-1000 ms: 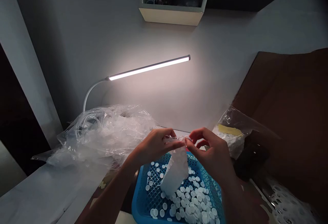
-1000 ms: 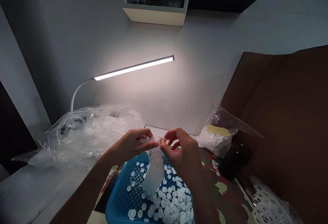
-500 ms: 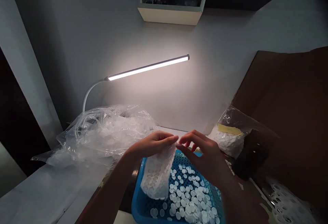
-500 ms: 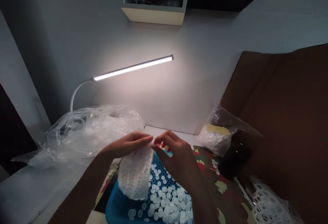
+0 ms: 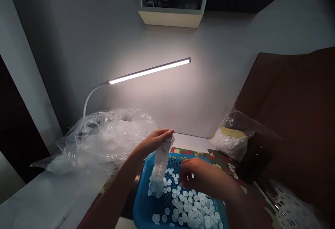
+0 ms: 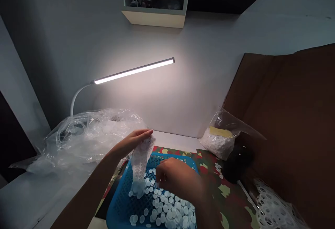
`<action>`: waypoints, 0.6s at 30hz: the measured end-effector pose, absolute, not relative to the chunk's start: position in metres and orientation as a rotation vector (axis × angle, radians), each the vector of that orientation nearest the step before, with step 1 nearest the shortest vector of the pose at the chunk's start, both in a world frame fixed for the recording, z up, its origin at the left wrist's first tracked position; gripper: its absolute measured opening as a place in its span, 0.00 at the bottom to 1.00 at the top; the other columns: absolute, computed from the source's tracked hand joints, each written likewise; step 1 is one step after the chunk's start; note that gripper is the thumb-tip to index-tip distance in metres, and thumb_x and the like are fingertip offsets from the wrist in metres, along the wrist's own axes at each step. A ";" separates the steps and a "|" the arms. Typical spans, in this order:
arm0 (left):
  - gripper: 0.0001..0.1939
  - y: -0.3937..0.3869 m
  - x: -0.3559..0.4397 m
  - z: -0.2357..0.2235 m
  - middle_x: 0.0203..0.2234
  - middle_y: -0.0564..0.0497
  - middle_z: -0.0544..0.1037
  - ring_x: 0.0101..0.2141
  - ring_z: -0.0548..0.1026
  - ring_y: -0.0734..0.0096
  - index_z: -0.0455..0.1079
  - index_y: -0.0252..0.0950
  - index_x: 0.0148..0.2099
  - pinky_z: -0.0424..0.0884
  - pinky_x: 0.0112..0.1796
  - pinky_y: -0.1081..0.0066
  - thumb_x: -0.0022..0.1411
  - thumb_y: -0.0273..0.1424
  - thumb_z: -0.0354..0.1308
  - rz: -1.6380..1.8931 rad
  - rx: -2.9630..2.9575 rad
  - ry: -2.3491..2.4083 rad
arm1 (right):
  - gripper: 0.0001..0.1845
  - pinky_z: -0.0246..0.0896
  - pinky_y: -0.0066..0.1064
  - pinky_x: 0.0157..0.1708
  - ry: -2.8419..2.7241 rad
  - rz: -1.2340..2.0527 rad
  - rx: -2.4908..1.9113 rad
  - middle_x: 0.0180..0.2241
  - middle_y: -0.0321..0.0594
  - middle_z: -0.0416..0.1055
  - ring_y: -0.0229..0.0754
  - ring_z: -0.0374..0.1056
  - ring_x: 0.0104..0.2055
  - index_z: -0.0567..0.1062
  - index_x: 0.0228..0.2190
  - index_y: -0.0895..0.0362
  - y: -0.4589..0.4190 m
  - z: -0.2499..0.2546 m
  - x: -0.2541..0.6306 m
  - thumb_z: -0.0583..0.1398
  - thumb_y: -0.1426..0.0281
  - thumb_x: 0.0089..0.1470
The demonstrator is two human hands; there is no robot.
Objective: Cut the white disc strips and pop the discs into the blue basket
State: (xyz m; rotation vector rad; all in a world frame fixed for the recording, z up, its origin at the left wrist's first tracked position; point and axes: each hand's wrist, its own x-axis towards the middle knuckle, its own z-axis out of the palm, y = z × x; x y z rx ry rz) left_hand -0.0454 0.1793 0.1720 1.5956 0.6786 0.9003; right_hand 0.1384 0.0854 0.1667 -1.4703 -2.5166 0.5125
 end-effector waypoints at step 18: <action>0.27 0.163 -0.039 0.080 0.14 0.60 0.62 0.14 0.59 0.77 0.58 0.38 0.27 0.53 0.18 0.75 0.48 0.58 0.54 1.116 1.374 0.861 | 0.29 0.48 0.24 0.15 -1.593 1.009 -1.240 0.15 0.31 0.61 0.32 0.55 0.13 0.64 0.20 0.57 0.100 0.084 0.101 0.44 0.50 0.60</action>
